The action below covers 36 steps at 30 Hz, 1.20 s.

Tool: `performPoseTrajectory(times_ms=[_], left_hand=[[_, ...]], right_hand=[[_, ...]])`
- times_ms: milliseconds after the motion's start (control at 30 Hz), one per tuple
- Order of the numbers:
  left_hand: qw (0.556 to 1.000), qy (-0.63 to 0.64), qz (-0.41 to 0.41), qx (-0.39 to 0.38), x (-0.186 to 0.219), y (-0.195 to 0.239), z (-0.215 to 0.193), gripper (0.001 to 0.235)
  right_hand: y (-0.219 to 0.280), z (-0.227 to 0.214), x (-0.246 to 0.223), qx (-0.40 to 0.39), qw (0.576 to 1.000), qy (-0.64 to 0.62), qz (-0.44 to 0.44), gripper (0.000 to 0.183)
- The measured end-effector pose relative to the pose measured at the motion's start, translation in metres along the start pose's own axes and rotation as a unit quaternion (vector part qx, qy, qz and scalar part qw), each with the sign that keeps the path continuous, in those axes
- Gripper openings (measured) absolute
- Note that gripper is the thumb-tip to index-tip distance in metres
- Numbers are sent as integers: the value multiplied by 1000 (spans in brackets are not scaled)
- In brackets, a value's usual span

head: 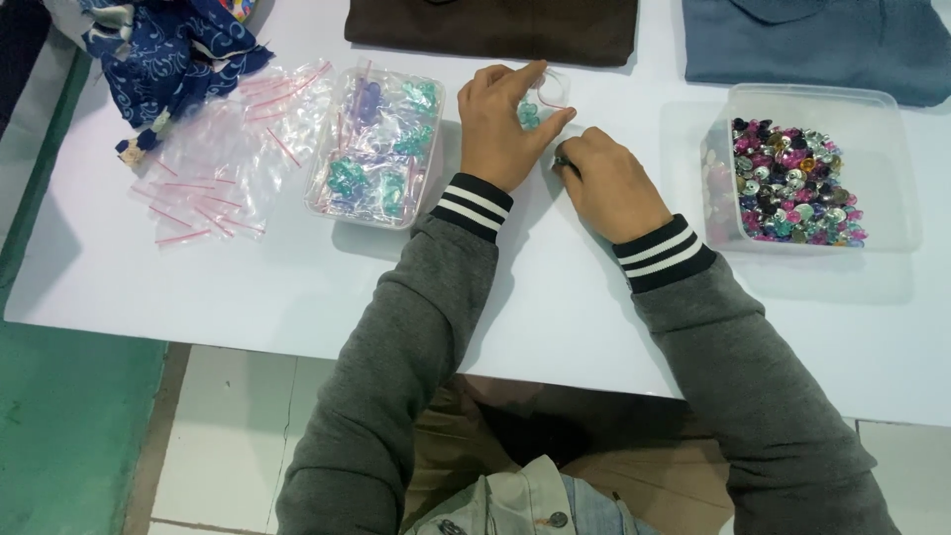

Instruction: Sorting small decorative flower-shaped items from a container and placing them into small clear plastic bags.

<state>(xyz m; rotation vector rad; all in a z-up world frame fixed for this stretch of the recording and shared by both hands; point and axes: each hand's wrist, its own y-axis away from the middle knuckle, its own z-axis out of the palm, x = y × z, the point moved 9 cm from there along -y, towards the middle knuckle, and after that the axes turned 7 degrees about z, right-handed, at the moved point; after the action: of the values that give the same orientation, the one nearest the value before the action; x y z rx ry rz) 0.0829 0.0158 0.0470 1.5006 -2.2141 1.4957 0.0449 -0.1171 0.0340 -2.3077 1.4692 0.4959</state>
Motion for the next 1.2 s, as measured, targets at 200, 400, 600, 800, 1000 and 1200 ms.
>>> performPoseTrajectory(times_ms=[200, 400, 600, 800, 1000, 1200], left_hand=[[1000, -20, 14, -6, 2, 0, 1, 56], [998, -39, 52, -24, 11, 3, 11, 55], [996, -4, 64, -58, 32, 9, 23, 53], [995, -13, 78, -59, 34, 10, 23, 54], [984, 23, 131, -119, 56, 12, 29, 48], [985, 53, 142, -86, 65, 15, 23, 49]], right_hand=[[-1, -13, 1, 33, 998, -56, -4, 12], [13, -66, -7, 197, 971, -87, -99, 12], [14, -74, -11, 224, 964, -104, -101, 11], [14, -79, -8, 234, 963, -98, -87, 24], [0, -53, 31, 116, 958, -251, 78, 32], [1, -53, 40, 139, 961, -214, 103, 21]])
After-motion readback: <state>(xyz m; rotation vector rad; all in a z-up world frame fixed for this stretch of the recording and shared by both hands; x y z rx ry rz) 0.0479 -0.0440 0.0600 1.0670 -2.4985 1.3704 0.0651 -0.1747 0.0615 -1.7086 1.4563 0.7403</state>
